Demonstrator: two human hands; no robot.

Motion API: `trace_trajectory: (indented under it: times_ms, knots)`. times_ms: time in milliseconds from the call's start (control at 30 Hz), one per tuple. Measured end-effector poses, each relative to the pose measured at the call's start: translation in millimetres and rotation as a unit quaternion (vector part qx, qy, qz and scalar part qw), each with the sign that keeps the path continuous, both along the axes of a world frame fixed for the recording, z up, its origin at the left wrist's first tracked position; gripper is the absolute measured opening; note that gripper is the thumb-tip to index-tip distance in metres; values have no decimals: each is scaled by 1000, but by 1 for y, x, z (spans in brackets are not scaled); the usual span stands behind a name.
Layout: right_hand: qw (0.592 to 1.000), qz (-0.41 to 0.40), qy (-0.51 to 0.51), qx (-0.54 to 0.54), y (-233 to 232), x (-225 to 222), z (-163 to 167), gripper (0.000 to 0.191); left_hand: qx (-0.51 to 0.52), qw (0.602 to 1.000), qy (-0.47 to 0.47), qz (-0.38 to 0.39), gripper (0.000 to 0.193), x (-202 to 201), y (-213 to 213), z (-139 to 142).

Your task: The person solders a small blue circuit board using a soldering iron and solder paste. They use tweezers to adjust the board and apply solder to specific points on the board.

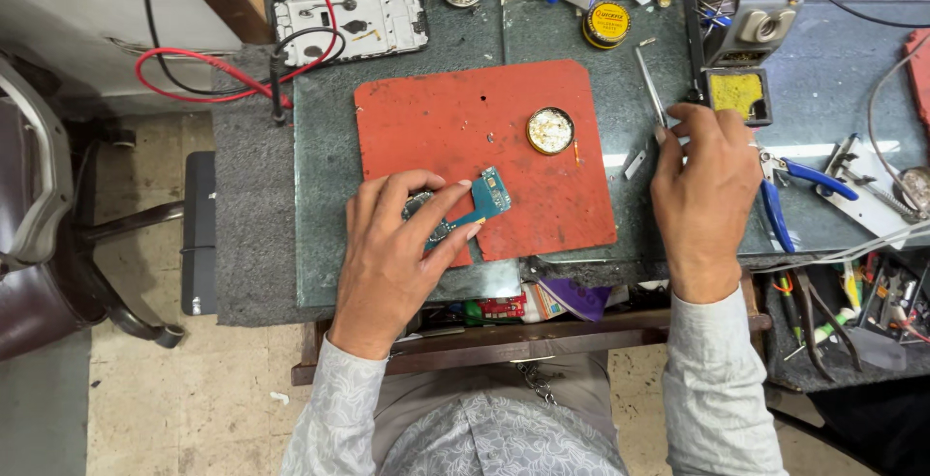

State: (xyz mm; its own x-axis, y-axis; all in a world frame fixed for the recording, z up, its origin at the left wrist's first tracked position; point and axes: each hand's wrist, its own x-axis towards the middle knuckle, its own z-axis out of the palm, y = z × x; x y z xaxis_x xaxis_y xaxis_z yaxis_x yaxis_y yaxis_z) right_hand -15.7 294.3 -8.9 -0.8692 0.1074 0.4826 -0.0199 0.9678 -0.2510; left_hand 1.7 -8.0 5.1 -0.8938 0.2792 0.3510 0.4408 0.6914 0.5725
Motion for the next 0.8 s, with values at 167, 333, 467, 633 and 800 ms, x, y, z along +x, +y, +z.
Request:
trace_trajectory:
  times_ms: [167,333,467,633,800]
  knots:
    - [1000,-1,8,16,-2,4,-4,22,-1,1000,8,-4,36,-1,0,1]
    - [1000,-6,4,-17,-10,12,14,20,4,1000,7,-7,37,-1,-2,-1]
    - [954,48,-8,-295,-23,19,30,7,-5,1000,2,-7,37,-3,-1,-3]
    - [898,76,-8,-434,-61,36,26,6,-18,1000,-7,-14,44,-3,-1,0]
    - [916,179,-18,-358,-93,41,17,11,-25,999,-19,-22,45,-5,-1,4]
